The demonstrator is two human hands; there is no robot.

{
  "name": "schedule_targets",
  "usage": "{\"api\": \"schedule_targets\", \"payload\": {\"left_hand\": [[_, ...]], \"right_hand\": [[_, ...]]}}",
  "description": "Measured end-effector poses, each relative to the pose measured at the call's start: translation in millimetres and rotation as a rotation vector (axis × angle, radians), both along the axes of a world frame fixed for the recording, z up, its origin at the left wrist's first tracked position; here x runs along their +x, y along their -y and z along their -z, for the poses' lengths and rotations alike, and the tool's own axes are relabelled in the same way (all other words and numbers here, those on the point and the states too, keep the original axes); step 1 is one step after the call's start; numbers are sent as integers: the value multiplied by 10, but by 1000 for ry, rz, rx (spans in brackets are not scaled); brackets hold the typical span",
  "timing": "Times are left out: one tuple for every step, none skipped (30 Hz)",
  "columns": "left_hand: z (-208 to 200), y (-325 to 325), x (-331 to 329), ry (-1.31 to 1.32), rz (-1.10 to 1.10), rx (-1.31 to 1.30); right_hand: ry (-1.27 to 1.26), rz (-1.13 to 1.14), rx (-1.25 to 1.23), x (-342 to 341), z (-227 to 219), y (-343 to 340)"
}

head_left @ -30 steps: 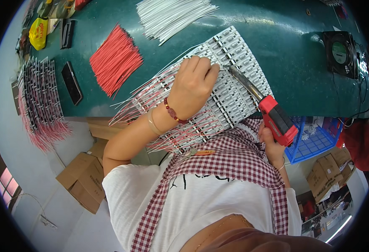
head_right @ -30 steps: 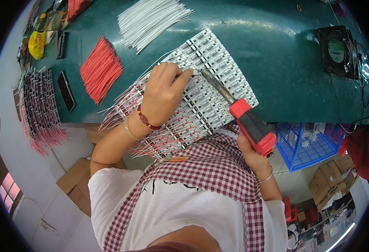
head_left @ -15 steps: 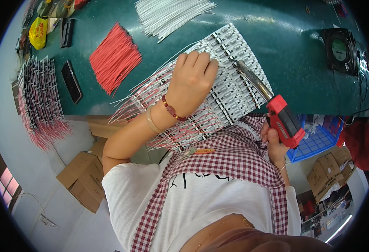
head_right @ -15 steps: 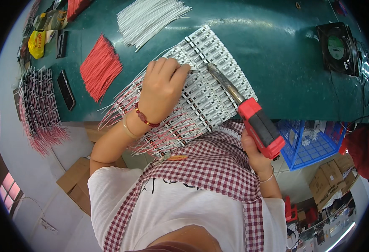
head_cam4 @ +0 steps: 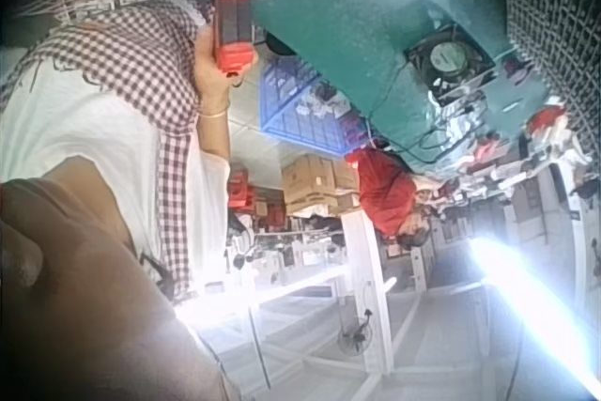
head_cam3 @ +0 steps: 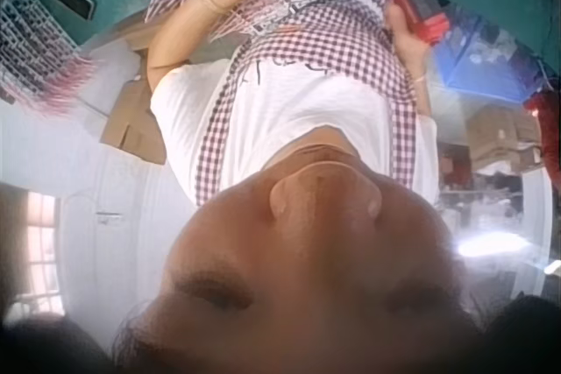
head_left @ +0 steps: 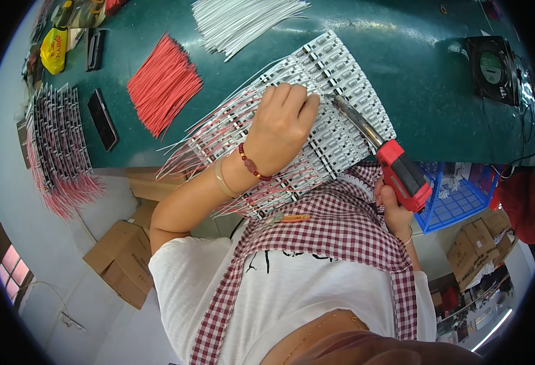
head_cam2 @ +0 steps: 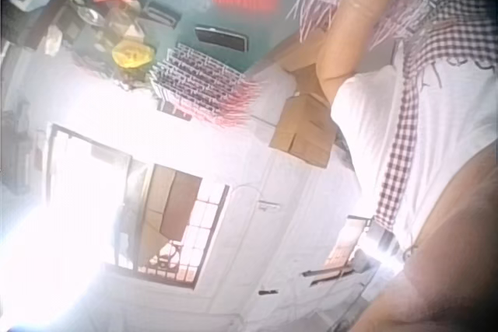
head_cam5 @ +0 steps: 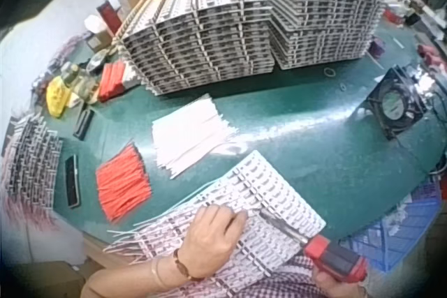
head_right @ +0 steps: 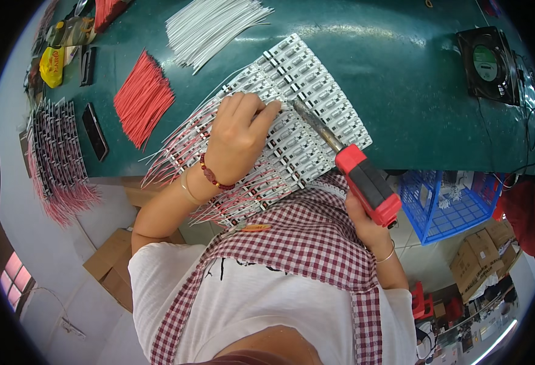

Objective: The person uses a soldering iron to attach red and white wires to a grid of electronic components on a green workbench. They repeatedly pick up individual wires, place them onto the component grid, and apply the soldering iron to secure them.

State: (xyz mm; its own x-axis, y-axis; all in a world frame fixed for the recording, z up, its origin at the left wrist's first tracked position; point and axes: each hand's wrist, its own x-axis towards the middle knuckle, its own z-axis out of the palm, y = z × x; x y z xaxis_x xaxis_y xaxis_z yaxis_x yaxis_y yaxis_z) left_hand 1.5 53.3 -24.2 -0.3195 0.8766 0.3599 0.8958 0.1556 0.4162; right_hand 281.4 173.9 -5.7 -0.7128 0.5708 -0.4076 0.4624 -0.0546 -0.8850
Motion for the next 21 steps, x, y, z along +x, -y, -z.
{"api": "schedule_targets", "payload": {"left_hand": [[5,-2,3,0,-4,0],[6,-5,5,-2,-4,1],[4,-8,6,-4,-4,1],[1,-11,2,-3,-3,2],[-1,-12,-1,-2,-4,-4],[-3,-11,-3,-1,-5,-10],[-9,-10,-2,-1,-7,-17],[-17,-11,-1,-3,-10,-20],[-26,-14,1,-4,-13,-24],[-29,-17,2,-7,-16,-27],[-30,-21,4,-8,-17,-29],[-30,-26,5,-9,-19,-32],[-30,-33,3,-8,-19,-33],[-32,-36,1,-9,-20,-34],[-33,-39,0,-10,-21,-34],[-36,-39,5,-15,-25,-36],[-38,-38,8,-22,-28,-43],[-39,-35,9,-30,-31,-50],[-39,-32,6,-36,-31,-58],[-44,-33,4,-48,-32,-72],[-52,-36,0,-61,-33,-86]], "right_hand": [[-17,4,-29,-3,-2,-6],[-35,7,-57,-6,-7,-12],[-52,24,-83,-19,-20,-9],[-67,41,-108,-46,-47,1],[-82,58,-133,-61,-61,7],[-74,39,-101,-56,-51,6],[-66,18,-69,-42,-27,-3],[-59,-3,-38,-32,-10,-12],[-51,-28,3,-28,0,-21],[-45,-53,43,-26,15,-28],[-39,-78,83,-26,23,-31],[-61,-30,49,-39,9,-15],[-82,18,15,-69,-34,16],[-102,67,-18,-101,-76,37],[-108,79,-36,-134,-118,41],[-118,87,-54,-164,-154,34],[-127,96,-72,-182,-175,22],[-139,89,-77,-188,-180,8],[-149,84,-80,-196,-183,1],[-159,79,-85,-201,-187,-4],[-155,82,-81,-211,-196,-3]]}}
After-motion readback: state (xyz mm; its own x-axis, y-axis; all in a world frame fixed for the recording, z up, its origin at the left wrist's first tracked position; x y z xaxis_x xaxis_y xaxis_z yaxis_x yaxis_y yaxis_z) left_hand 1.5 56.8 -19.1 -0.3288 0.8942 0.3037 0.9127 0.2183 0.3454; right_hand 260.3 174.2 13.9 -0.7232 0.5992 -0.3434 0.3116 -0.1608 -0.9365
